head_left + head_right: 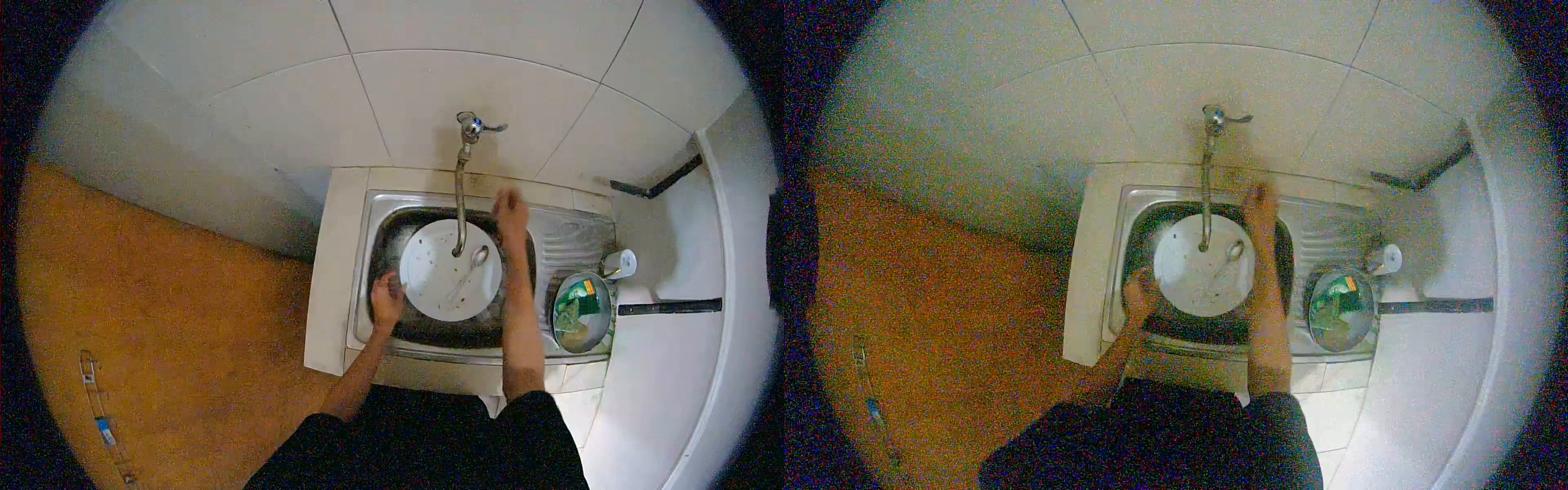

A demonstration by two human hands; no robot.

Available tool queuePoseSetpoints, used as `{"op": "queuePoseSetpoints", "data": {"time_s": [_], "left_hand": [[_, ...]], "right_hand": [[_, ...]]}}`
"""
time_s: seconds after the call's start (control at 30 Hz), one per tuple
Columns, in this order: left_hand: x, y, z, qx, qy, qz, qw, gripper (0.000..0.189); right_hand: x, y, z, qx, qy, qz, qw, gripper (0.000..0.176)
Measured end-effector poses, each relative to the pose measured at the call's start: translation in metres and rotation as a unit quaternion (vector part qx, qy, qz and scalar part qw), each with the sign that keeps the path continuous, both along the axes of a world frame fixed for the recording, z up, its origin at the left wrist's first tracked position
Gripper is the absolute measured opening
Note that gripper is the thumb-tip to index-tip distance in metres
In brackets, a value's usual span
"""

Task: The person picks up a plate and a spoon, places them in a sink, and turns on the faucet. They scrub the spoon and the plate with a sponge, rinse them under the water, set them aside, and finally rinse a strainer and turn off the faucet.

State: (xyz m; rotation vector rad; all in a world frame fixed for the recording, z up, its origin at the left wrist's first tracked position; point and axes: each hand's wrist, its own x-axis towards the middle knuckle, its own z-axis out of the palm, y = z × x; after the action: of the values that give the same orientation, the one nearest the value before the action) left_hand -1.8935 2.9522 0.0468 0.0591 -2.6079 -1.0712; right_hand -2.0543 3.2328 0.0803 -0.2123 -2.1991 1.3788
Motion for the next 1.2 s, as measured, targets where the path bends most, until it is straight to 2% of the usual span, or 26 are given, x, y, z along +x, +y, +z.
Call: {"op": "queuePoseSetpoints", "data": {"time_s": [0.03, 0.07, 0.1, 0.13, 0.17, 0.2, 0.23, 0.27, 0.3, 0.37, 0.4, 0.43, 0.5, 0.57, 0.7, 0.8, 0.83, 0.87, 0.9, 0.97, 1.03, 1.1, 1.13, 1.2], "left_hand": [[-0.002, 0.002, -0.011, 0.004, -0.003, -0.001, 1.000, 0.035], [-0.006, 0.002, -0.022, 0.176, -0.031, -0.024, 0.984, 0.032], [-0.011, 0.001, -0.028, 0.342, -0.054, -0.045, 0.937, 0.028], [-0.014, 0.006, -0.005, 0.162, 0.065, -0.163, 0.971, 0.024], [-0.020, 0.013, -0.009, 0.160, 0.062, -0.166, 0.971, 0.024], [-0.025, 0.022, -0.017, 0.287, -0.023, -0.150, 0.946, 0.025], [-0.032, 0.031, -0.021, 0.407, -0.109, -0.131, 0.898, 0.027], [-0.043, 0.042, -0.010, 0.404, -0.115, -0.136, 0.897, 0.027], [-0.054, 0.056, 0.009, 0.374, -0.136, -0.140, 0.907, 0.032], [-0.059, 0.079, 0.018, 0.342, -0.156, -0.148, 0.915, 0.038], [-0.059, 0.089, 0.016, 0.364, -0.190, -0.154, 0.899, 0.042], [-0.060, 0.098, 0.013, 0.385, -0.223, -0.158, 0.881, 0.046], [-0.065, 0.109, 0.007, 0.403, -0.259, -0.165, 0.862, 0.050], [-0.072, 0.114, -0.004, 0.348, -0.219, -0.159, 0.897, 0.052], [-0.079, 0.131, -0.020, 0.244, -0.128, -0.136, 0.952, 0.059], [-0.082, 0.119, 0.020, 0.286, -0.114, -0.173, 0.935, 0.051], [-0.085, 0.116, 0.030, 0.305, -0.105, -0.191, 0.927, 0.048], [-0.083, 0.123, 0.033, 0.345, -0.049, -0.109, 0.931, 0.038], [-0.078, 0.123, 0.037, 0.345, -0.053, -0.111, 0.931, 0.038], [-0.075, 0.121, 0.046, 0.413, -0.188, -0.085, 0.887, 0.029], [-0.074, 0.119, 0.024, 0.402, -0.159, -0.118, 0.894, 0.031], [-0.071, 0.120, 0.021, 0.488, -0.115, -0.145, 0.853, 0.028], [-0.069, 0.120, 0.026, 0.488, -0.116, -0.147, 0.852, 0.028], [-0.067, 0.119, 0.033, 0.429, -0.112, -0.127, 0.887, 0.020]], "right_hand": [[0.005, -0.002, -0.067, 0.017, -0.005, -0.001, 1.000, 0.026], [0.036, -0.016, -0.055, -0.012, -0.052, 0.065, 0.996, 0.025], [0.065, -0.039, -0.042, -0.042, -0.095, 0.132, 0.986, 0.025], [0.083, -0.056, -0.069, -0.019, -0.065, 0.144, 0.987, 0.026], [0.092, -0.072, -0.095, 0.003, -0.034, 0.156, 0.987, 0.029], [0.096, -0.085, -0.089, 0.000, -0.035, 0.152, 0.988, 0.029], [0.101, -0.096, -0.073, -0.105, -0.088, 0.187, 0.973, 0.030], [0.105, -0.104, -0.057, -0.209, -0.140, 0.217, 0.943, 0.032], [0.105, -0.111, -0.043, -0.210, -0.138, 0.211, 0.944, 0.032], [0.100, -0.117, -0.024, -0.362, -0.131, 0.190, 0.903, 0.037], [0.090, -0.117, -0.043, -0.239, -0.243, 0.127, 0.931, 0.044], [0.083, -0.116, -0.044, -0.265, -0.265, 0.106, 0.921, 0.044], [0.074, -0.110, -0.041, -0.429, -0.249, 0.098, 0.863, 0.044], [0.074, -0.108, -0.036, -0.552, -0.231, 0.094, 0.796, 0.045], [0.095, -0.112, -0.029, -0.638, -0.221, 0.079, 0.733, 0.046], [0.112, -0.109, -0.022, -0.640, -0.214, 0.073, 0.734, 0.047], [0.118, -0.106, -0.017, -0.576, -0.182, 0.087, 0.792, 0.045], [0.127, -0.102, -0.015, -0.507, -0.150, 0.097, 0.843, 0.044], [0.136, -0.097, -0.017, -0.434, -0.118, 0.105, 0.887, 0.042], [0.143, -0.086, -0.021, -0.425, -0.123, 0.089, 0.893, 0.040], [0.151, -0.076, -0.025, -0.416, -0.127, 0.074, 0.897, 0.037], [0.157, -0.066, -0.027, -0.384, -0.129, 0.098, 0.909, 0.037], [0.161, -0.062, -0.028, -0.384, -0.128, 0.096, 0.910, 0.037], [0.168, -0.056, -0.030, -0.367, -0.130, 0.089, 0.917, 0.039]]}}
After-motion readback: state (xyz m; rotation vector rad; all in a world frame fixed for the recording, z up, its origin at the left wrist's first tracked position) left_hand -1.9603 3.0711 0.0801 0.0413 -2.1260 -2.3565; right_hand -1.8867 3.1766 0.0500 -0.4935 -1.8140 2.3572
